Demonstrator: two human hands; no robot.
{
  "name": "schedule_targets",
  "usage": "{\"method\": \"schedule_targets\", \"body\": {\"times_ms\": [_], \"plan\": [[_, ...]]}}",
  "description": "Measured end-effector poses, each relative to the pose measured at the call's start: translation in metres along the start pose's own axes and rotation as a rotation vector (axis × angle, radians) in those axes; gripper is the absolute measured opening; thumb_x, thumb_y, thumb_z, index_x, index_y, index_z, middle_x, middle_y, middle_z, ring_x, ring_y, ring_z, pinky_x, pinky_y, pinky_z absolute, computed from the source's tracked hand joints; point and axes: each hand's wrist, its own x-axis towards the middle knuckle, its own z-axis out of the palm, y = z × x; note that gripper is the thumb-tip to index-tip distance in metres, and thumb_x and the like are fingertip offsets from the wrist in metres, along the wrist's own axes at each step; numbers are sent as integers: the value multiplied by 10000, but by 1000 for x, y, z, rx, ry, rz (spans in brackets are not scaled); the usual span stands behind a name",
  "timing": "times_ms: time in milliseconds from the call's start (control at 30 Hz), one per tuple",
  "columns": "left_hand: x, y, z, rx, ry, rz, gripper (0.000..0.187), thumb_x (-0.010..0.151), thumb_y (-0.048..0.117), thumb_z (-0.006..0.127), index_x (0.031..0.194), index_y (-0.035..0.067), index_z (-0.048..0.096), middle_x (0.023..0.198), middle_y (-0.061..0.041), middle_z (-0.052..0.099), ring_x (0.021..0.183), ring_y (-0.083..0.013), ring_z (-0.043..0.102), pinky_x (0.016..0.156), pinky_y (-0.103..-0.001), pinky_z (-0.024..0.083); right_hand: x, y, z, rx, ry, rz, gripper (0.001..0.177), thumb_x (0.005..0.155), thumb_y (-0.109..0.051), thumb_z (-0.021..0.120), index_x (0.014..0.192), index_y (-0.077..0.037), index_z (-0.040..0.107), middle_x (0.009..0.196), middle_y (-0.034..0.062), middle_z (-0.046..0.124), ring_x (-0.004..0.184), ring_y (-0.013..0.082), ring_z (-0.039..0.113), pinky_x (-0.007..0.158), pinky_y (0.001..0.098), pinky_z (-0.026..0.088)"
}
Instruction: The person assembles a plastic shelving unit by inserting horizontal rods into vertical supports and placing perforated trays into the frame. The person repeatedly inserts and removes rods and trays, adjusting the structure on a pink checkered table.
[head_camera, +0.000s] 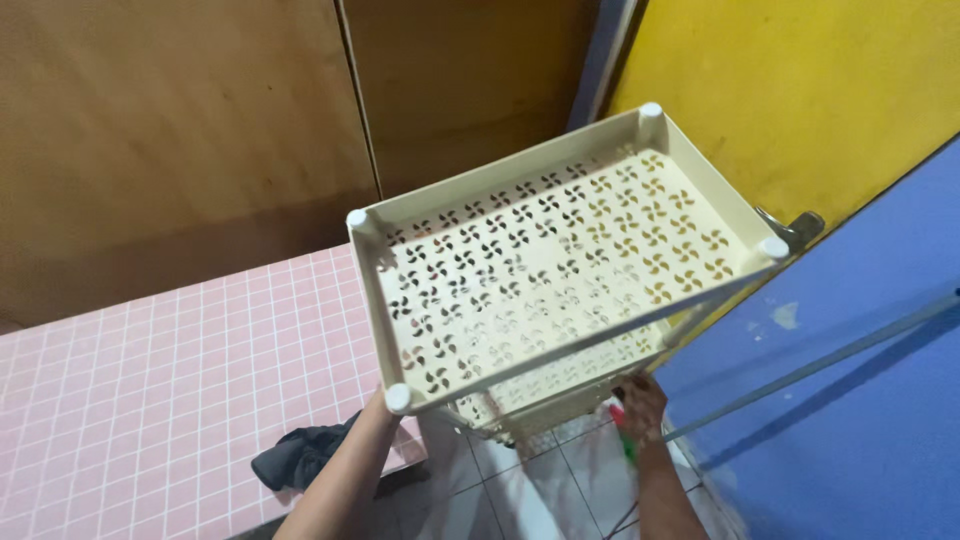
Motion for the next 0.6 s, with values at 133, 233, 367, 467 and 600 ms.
{"method": "schedule_targets", "body": {"times_ms": [133,233,367,467,600], "plan": [[-12,56,5,-25,-98,108,495,957,218,462,1407,35,557,1084,-132,667,894,-230,669,773,-382,568,45,3,5,879,234,1408,230,886,-27,754,1102,10,680,962,93,702,841,179,672,764,300,572],[-27,99,11,-20,-163,201,517,920,141,444,1414,32,549,1125,-131,681,931,-219,686,804,-365,584,96,4,0,1038,300,1268,311,859,-59,793,1143,4,683,978,59,700,838,150,675,753,278,566],[-50,157,6,-40,-217,312,567,870,39,421,1424,28,538,1179,-131,700,981,-204,709,846,-342,605,176,-13,-10,1047,298,1193,325,917,-73,781,1203,55,697,1027,58,708,843,125,665,759,261,554],[-72,191,-12,-77,-190,240,508,942,146,422,1388,-78,511,1175,-215,703,1033,-266,709,921,-390,597,234,-43,-17,950,323,1080,364,898,-44,805,1217,91,691,1074,71,723,901,106,684,807,240,559],[-112,239,-33,-39,-222,361,766,1048,497,501,1526,-93,400,1443,-220,530,1260,-283,567,1122,-451,447,316,-96,-8,1014,408,993,380,896,-89,816,1209,80,681,1044,80,746,897,118,729,831,246,613]]}}
